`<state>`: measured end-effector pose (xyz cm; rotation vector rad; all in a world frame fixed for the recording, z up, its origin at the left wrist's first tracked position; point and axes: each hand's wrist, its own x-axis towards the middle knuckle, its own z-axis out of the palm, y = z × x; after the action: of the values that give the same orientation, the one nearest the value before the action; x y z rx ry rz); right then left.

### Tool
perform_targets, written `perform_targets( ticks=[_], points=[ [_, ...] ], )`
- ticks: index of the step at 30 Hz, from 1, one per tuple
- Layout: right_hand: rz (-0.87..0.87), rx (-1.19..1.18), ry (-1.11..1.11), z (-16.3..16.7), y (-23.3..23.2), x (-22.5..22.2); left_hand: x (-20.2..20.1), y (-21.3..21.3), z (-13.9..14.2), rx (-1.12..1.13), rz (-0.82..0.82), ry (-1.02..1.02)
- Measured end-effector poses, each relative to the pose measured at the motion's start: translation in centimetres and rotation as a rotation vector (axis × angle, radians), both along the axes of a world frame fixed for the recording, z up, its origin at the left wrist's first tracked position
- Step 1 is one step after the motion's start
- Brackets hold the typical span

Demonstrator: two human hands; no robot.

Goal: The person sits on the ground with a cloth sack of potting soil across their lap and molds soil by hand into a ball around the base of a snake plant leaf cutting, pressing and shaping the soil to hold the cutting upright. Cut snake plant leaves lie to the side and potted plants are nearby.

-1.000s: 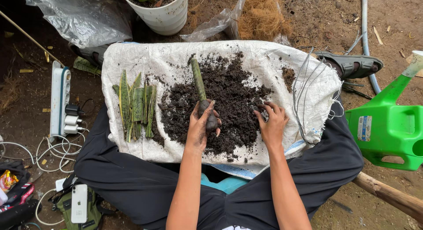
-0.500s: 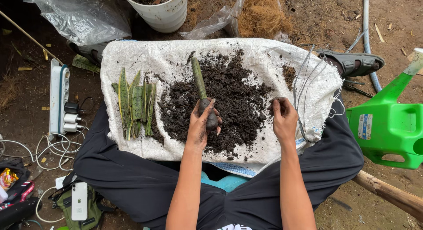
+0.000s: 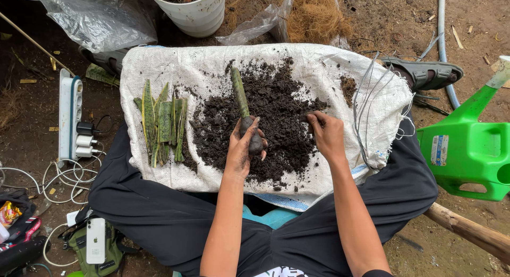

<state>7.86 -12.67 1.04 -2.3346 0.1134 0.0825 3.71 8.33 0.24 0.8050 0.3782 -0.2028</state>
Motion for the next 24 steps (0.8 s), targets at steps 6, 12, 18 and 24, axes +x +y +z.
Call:
perform_targets(
  ticks=[6, 12, 18, 24],
  points=[
    [-0.060, -0.453, -0.527, -0.7, -1.2, -1.2, 0.0, 0.2, -0.1, 0.016, 0.000, 0.010],
    [-0.074, -0.326, -0.009, -1.4, -2.1, -3.0, 0.2, 0.0, -0.1, 0.006, 0.004, -0.001],
    [-0.043, -0.295, -0.083, -1.3, -1.4, -4.2, 0.1, 0.1, 0.0, 0.007, -0.001, -0.007],
    [-0.140, 0.003, -0.138, -1.5, -1.7, -4.2, 0.0, 0.4, 0.2, 0.002, 0.024, -0.008]
  ],
)
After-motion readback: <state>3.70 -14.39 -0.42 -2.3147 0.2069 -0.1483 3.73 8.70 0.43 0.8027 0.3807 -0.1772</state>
